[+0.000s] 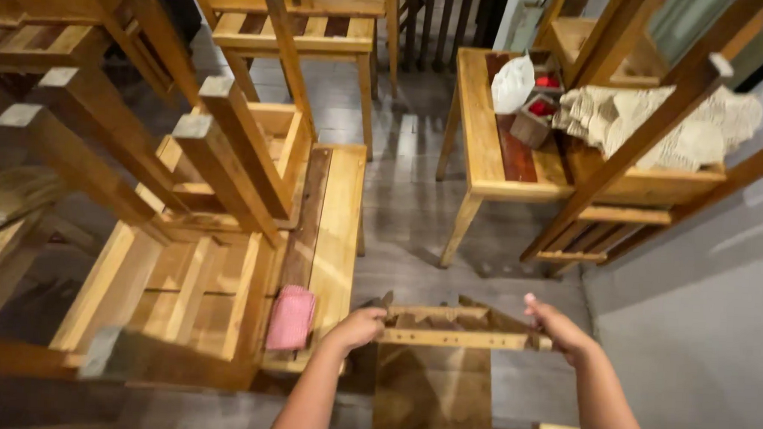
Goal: Clean a wooden table and then a wooden chair using a red and white checkered cloth.
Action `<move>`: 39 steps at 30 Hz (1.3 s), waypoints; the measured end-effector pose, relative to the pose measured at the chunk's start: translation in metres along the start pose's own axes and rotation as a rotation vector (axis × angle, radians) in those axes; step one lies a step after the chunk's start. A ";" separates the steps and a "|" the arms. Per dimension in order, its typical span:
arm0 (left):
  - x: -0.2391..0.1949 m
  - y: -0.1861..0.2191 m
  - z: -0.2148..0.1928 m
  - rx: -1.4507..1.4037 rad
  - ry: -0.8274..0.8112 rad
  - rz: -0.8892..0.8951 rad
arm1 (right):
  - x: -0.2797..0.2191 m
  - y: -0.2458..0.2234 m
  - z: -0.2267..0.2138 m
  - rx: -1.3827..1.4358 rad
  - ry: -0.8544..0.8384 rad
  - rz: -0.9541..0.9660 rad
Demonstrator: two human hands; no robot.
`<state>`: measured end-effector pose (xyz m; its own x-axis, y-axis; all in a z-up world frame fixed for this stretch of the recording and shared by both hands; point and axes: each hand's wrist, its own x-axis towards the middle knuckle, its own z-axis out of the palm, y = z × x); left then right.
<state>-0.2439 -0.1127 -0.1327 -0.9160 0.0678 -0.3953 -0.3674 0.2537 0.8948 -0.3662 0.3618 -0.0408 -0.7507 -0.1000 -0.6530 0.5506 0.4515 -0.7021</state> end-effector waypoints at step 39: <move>0.038 0.043 0.045 -0.993 0.133 -0.455 | 0.177 0.101 -0.014 0.189 -0.299 0.350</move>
<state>-0.2873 -0.0557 -0.1183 -0.6499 0.0452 -0.7587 -0.5864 -0.6649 0.4627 -0.4488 0.4021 -0.2235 -0.3867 -0.2338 -0.8921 0.8281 0.3376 -0.4475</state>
